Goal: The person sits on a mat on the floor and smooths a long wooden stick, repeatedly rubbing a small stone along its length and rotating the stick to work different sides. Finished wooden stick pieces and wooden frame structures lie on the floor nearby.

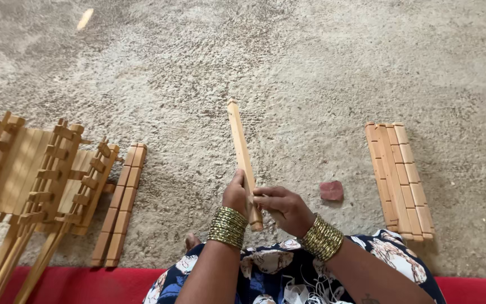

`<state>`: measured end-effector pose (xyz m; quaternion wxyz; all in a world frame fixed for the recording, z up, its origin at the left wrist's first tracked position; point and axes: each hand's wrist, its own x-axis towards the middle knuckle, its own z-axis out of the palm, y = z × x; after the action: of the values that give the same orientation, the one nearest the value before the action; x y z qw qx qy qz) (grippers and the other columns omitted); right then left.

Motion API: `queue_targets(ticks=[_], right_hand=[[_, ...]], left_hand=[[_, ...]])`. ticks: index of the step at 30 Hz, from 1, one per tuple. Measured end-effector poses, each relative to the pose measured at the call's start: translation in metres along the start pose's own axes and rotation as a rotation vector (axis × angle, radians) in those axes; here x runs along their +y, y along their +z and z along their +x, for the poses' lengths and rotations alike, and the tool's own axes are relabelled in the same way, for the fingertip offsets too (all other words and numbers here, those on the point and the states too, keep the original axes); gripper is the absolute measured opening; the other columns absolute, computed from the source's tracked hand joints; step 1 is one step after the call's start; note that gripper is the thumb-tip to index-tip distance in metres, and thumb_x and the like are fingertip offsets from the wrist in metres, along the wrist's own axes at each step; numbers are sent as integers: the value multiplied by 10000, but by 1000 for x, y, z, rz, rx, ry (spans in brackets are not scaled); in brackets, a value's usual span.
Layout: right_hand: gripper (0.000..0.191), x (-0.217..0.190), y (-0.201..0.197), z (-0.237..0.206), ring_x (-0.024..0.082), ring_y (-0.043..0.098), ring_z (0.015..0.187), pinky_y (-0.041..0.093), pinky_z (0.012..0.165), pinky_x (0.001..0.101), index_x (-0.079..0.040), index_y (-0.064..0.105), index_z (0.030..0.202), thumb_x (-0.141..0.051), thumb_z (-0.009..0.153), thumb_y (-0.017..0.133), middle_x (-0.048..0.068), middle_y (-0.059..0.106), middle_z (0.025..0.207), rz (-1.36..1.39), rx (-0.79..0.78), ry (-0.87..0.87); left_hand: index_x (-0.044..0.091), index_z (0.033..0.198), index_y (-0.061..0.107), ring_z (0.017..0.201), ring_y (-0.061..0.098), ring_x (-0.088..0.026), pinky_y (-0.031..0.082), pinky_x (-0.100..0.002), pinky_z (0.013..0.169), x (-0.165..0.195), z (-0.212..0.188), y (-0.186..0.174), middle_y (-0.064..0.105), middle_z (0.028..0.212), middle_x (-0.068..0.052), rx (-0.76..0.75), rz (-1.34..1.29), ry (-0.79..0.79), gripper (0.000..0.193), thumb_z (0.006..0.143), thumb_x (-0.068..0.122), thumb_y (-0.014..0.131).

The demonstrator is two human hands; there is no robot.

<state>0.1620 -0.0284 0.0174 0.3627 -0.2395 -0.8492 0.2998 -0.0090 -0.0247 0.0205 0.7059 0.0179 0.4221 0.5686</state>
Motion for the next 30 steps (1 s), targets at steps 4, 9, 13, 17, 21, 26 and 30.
queue_targets(ticks=[4, 9, 13, 17, 21, 26, 30], right_hand=[[157, 11, 0, 0, 243, 732, 1006, 650, 828, 296, -35, 762, 1020, 4, 931, 638, 127, 735, 1123, -101, 118, -85], [136, 54, -21, 4, 194, 736, 975, 665, 821, 282, -15, 728, 1040, 14, 967, 617, 120, 721, 1144, -163, 375, 86], [122, 72, -37, 0, 190, 727, 945, 641, 800, 290, -10, 738, 990, 26, 925, 641, 125, 729, 1147, -162, 525, 346], [157, 63, -31, 5, 173, 762, 927, 669, 756, 261, -48, 731, 999, 2, 992, 582, 76, 763, 1147, -137, 424, 339], [191, 39, -11, 5, 313, 688, 1177, 577, 1029, 381, -36, 687, 1136, 3, 1000, 558, 155, 700, 1243, -261, 202, -78], [276, 38, -3, 5, 340, 651, 1216, 514, 1073, 422, -18, 661, 1233, -15, 991, 530, 204, 689, 1274, -320, 186, -62], [329, 69, -30, 12, 248, 712, 1136, 598, 988, 336, -70, 650, 1268, 4, 1037, 428, 138, 686, 1298, -288, 319, 233]], left_hand=[[6, 1152, 572, 543, 559, -152, 535, -273, 462, -7, -11, 10, 613, 813, -76, 74, 146, -66, 521, 1052, 462, 340], [-4, 1022, 584, 500, 543, -167, 537, -312, 448, -40, -25, 22, 562, 710, -91, -85, 565, -72, 554, 1070, 470, 301], [11, 967, 578, 483, 529, -166, 513, -305, 432, -56, -26, 24, 551, 661, -71, -151, 657, -141, 562, 1063, 490, 301], [25, 1006, 570, 490, 520, -159, 517, -300, 447, -54, -19, 17, 574, 684, -46, -148, 585, -145, 501, 1078, 441, 300], [21, 997, 563, 461, 521, -143, 511, -281, 411, -32, -1, 4, 557, 654, -56, -195, 491, -23, 543, 1086, 438, 228], [83, 1080, 569, 513, 617, -146, 564, -288, 463, -36, 5, -2, 643, 727, -52, -179, 876, 217, 351, 1030, 323, 317], [-53, 1023, 546, 475, 549, -175, 510, -313, 414, -64, -5, 0, 564, 675, -99, -201, 524, -133, 573, 1088, 498, 400]])
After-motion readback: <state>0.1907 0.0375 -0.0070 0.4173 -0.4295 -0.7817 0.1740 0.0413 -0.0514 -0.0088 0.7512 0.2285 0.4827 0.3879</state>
